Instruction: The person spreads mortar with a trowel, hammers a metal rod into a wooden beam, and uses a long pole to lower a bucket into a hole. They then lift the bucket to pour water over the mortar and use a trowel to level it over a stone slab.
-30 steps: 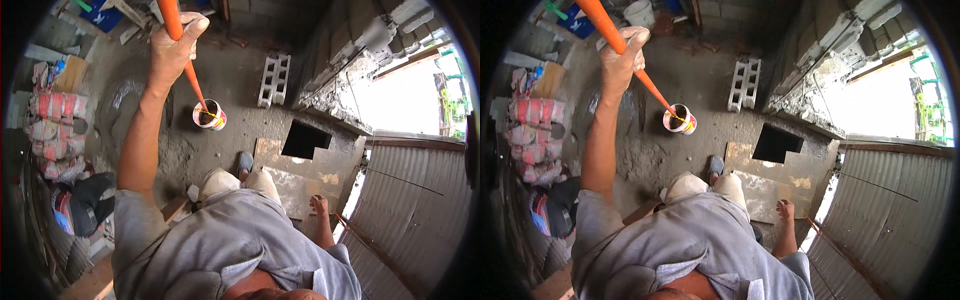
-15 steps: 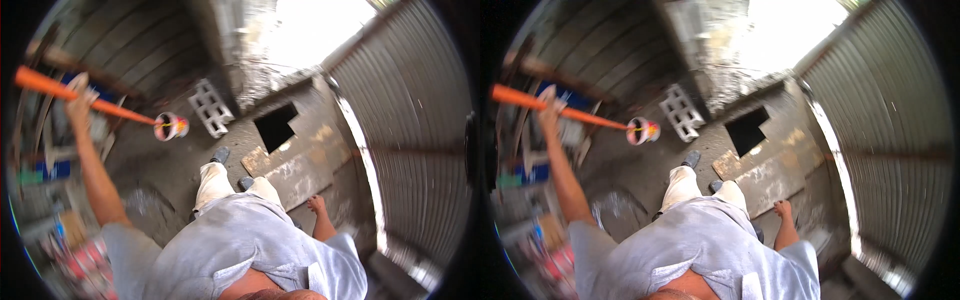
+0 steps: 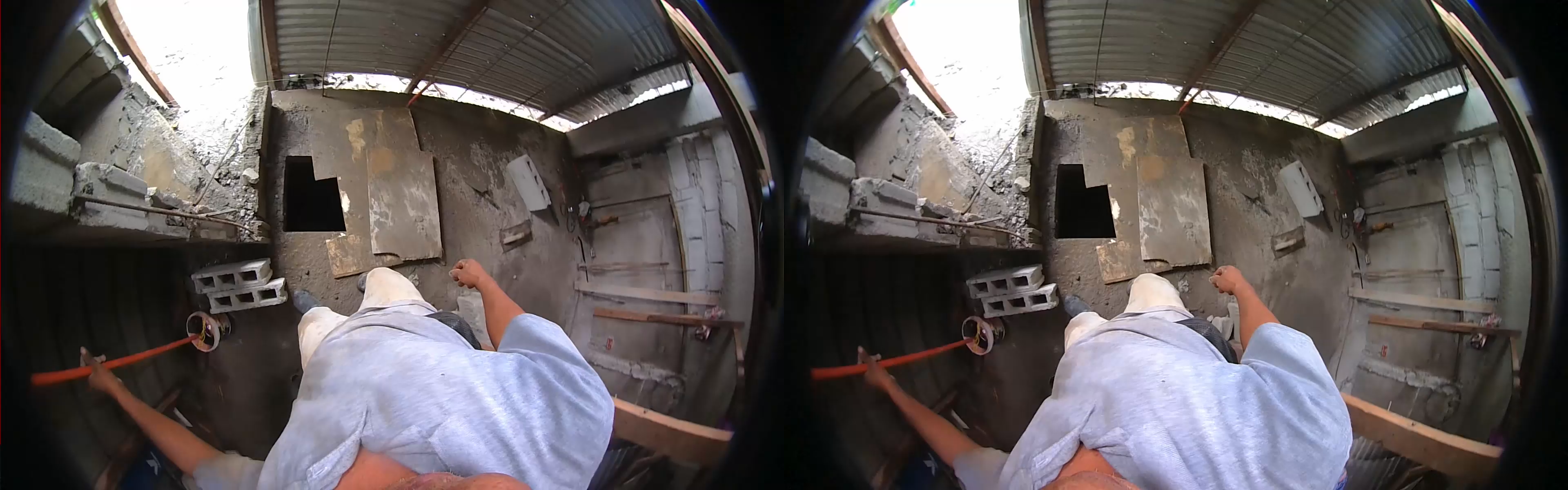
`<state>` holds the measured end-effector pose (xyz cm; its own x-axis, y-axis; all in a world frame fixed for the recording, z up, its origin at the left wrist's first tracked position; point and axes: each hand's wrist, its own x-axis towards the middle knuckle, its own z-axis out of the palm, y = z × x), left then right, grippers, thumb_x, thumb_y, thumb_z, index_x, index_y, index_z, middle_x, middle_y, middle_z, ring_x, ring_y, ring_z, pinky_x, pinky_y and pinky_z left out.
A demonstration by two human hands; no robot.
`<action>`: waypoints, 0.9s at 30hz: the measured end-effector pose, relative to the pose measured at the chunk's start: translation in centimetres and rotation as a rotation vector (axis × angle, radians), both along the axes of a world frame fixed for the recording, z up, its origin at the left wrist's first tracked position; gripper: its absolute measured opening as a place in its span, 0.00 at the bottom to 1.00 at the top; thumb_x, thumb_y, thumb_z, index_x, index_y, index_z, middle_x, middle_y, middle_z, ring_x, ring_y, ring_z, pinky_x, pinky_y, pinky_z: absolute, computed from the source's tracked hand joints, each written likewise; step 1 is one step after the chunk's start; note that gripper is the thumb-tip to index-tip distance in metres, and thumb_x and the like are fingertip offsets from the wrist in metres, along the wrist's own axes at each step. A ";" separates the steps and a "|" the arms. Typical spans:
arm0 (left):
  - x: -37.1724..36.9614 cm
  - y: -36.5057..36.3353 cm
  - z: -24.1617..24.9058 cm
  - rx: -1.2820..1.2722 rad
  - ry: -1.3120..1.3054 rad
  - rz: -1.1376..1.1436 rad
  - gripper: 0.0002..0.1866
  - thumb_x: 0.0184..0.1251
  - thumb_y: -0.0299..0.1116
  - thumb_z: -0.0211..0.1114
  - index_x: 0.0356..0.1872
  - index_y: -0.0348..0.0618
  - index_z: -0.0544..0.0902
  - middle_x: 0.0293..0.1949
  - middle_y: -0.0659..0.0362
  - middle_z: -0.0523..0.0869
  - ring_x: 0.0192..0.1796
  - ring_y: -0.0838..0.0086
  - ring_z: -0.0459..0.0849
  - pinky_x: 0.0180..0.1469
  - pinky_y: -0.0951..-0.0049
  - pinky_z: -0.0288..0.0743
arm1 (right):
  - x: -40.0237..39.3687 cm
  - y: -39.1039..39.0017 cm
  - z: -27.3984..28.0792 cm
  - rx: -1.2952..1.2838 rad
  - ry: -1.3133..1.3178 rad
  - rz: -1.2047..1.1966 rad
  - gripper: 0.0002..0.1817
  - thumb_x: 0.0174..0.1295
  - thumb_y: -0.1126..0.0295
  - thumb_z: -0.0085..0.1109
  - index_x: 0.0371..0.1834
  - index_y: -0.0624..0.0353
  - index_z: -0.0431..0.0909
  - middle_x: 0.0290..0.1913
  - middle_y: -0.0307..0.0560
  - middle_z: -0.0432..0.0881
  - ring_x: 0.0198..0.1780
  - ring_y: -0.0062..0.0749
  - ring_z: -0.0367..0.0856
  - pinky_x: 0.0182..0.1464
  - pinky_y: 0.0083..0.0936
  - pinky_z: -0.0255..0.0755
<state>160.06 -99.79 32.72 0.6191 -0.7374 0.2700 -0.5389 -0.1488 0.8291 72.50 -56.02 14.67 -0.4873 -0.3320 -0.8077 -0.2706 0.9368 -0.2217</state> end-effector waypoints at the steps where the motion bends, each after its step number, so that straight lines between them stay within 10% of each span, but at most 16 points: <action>1: 0.8 -1.8 -1.0 0.004 -0.003 -0.013 0.25 0.67 0.49 0.70 0.51 0.34 0.83 0.24 0.62 0.75 0.28 0.78 0.73 0.36 0.74 0.73 | 0.6 0.6 0.2 0.000 -0.001 -0.002 0.14 0.57 0.62 0.61 0.41 0.60 0.83 0.33 0.42 0.85 0.30 0.27 0.84 0.25 0.25 0.72; 6: 10.3 -12.8 -6.1 0.055 0.149 0.081 0.36 0.58 0.56 0.75 0.53 0.30 0.81 0.33 0.58 0.81 0.32 0.74 0.77 0.40 0.69 0.75 | 2.4 5.1 2.7 -0.014 0.021 -0.157 0.15 0.57 0.63 0.61 0.43 0.61 0.83 0.34 0.43 0.85 0.30 0.27 0.84 0.25 0.25 0.72; 13: 2.8 -15.9 -6.6 0.140 0.018 0.085 0.41 0.55 0.56 0.76 0.63 0.36 0.74 0.49 0.55 0.83 0.27 0.71 0.75 0.23 0.70 0.70 | 2.3 11.5 0.8 0.017 -0.011 -0.313 0.14 0.56 0.65 0.59 0.41 0.61 0.83 0.32 0.42 0.85 0.29 0.25 0.84 0.25 0.25 0.72; 17: -11.0 -7.8 -10.7 0.284 0.226 0.170 0.39 0.55 0.53 0.77 0.62 0.42 0.73 0.42 0.55 0.81 0.19 0.76 0.68 0.15 0.75 0.59 | 0.4 15.3 -3.6 -0.097 -0.020 -0.311 0.13 0.56 0.63 0.59 0.38 0.61 0.84 0.30 0.43 0.86 0.28 0.28 0.84 0.29 0.28 0.74; 18: -9.6 -6.3 -14.4 0.590 0.327 -0.178 0.34 0.57 0.52 0.76 0.59 0.45 0.74 0.38 0.55 0.79 0.20 0.73 0.69 0.15 0.75 0.62 | -0.2 16.6 -4.9 -0.199 0.018 -0.347 0.13 0.57 0.62 0.60 0.34 0.62 0.84 0.28 0.45 0.86 0.27 0.31 0.84 0.33 0.30 0.76; 21: -25.4 6.1 -17.8 1.021 0.313 -0.428 0.21 0.65 0.48 0.64 0.53 0.49 0.76 0.40 0.59 0.80 0.36 0.71 0.78 0.27 0.68 0.74 | -1.4 19.6 -6.4 -0.226 0.006 -0.569 0.14 0.57 0.64 0.61 0.40 0.63 0.84 0.31 0.46 0.87 0.28 0.31 0.84 0.35 0.31 0.77; 24: -36.1 15.1 -22.6 1.474 0.105 -0.839 0.25 0.64 0.49 0.64 0.58 0.48 0.75 0.48 0.56 0.80 0.46 0.61 0.80 0.41 0.52 0.80 | -3.5 23.4 -5.7 -0.167 -0.044 -0.682 0.12 0.62 0.64 0.60 0.42 0.61 0.83 0.34 0.42 0.85 0.29 0.23 0.81 0.29 0.23 0.73; 27: -46.4 21.8 -26.8 1.544 0.062 -0.975 0.30 0.68 0.57 0.61 0.57 0.38 0.79 0.50 0.53 0.83 0.49 0.63 0.79 0.52 0.58 0.75 | -5.1 28.5 -4.6 -0.111 0.013 -0.823 0.12 0.62 0.64 0.61 0.43 0.61 0.83 0.34 0.42 0.85 0.29 0.23 0.81 0.28 0.22 0.72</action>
